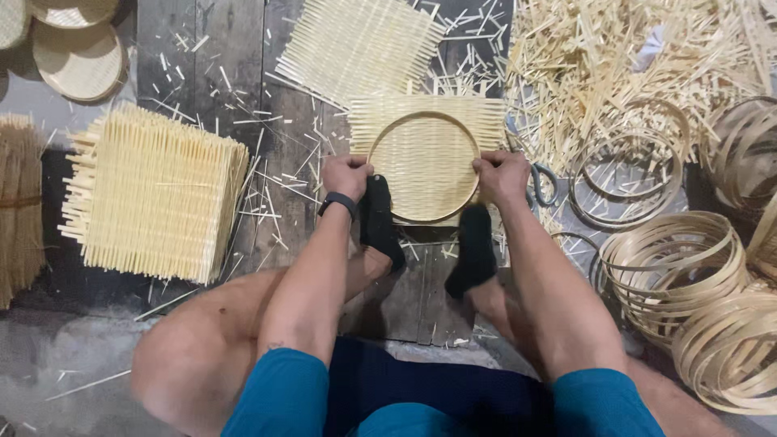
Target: The person places a woven bamboo mat over a circular wooden frame, then uses shears to trim the excess bamboo strips around the edge. The person repeats this process for multiple trays, stacking the finished pieces.
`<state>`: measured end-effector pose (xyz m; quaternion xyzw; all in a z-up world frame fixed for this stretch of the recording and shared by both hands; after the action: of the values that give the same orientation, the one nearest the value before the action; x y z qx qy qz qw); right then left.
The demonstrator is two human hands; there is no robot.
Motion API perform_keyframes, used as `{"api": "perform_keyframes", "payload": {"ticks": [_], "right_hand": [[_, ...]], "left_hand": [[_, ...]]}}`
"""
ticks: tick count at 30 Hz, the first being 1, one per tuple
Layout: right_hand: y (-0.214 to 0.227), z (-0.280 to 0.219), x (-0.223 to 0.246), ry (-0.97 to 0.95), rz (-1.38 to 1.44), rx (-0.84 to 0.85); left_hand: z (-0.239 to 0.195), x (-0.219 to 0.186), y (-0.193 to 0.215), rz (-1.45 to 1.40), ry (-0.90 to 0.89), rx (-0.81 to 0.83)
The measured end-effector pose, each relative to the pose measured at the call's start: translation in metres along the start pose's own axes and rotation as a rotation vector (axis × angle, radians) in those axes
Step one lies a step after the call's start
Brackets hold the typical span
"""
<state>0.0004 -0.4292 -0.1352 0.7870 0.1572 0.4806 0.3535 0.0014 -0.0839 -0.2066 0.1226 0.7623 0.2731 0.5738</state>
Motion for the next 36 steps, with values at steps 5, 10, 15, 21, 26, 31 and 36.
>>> {"api": "perform_keyframes", "payload": {"ticks": [5, 10, 15, 21, 26, 31, 36], "right_hand": [[0.009, 0.01, 0.009, 0.031, 0.031, 0.082], [0.023, 0.001, 0.043, -0.015, -0.117, 0.229], [-0.035, -0.077, 0.103, 0.628, -0.76, 0.31], [-0.092, -0.117, 0.093, 0.964, -0.919, 0.15], [-0.091, -0.111, 0.078, 0.932, -0.798, 0.176], [-0.058, -0.056, 0.105, 0.895, -0.323, 0.369], [-0.034, 0.027, 0.128, 0.74, -0.141, 0.101]], "left_hand": [[0.012, 0.005, -0.003, -0.104, 0.067, 0.061], [0.019, -0.015, 0.012, -0.039, 0.05, 0.189], [0.04, -0.081, 0.002, 0.252, -0.395, 0.115], [0.058, -0.127, -0.046, 0.106, -0.839, 0.172], [0.061, -0.117, -0.047, -0.028, -0.486, 0.262], [0.063, -0.131, -0.041, 0.017, -0.58, 0.252], [0.066, -0.13, -0.044, 0.027, -0.568, 0.349]]}}
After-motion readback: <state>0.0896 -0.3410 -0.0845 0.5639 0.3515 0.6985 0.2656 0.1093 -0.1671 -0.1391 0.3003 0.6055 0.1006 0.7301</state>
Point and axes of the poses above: each hand's wrist, its own z-axis towards the middle knuckle, its own y-axis out of the back of the hand, x = y × z, the point moved 4 cm from there along z, towards the middle knuckle, and after that the axes turned 9 degrees about -y, right-handed, at the moved point
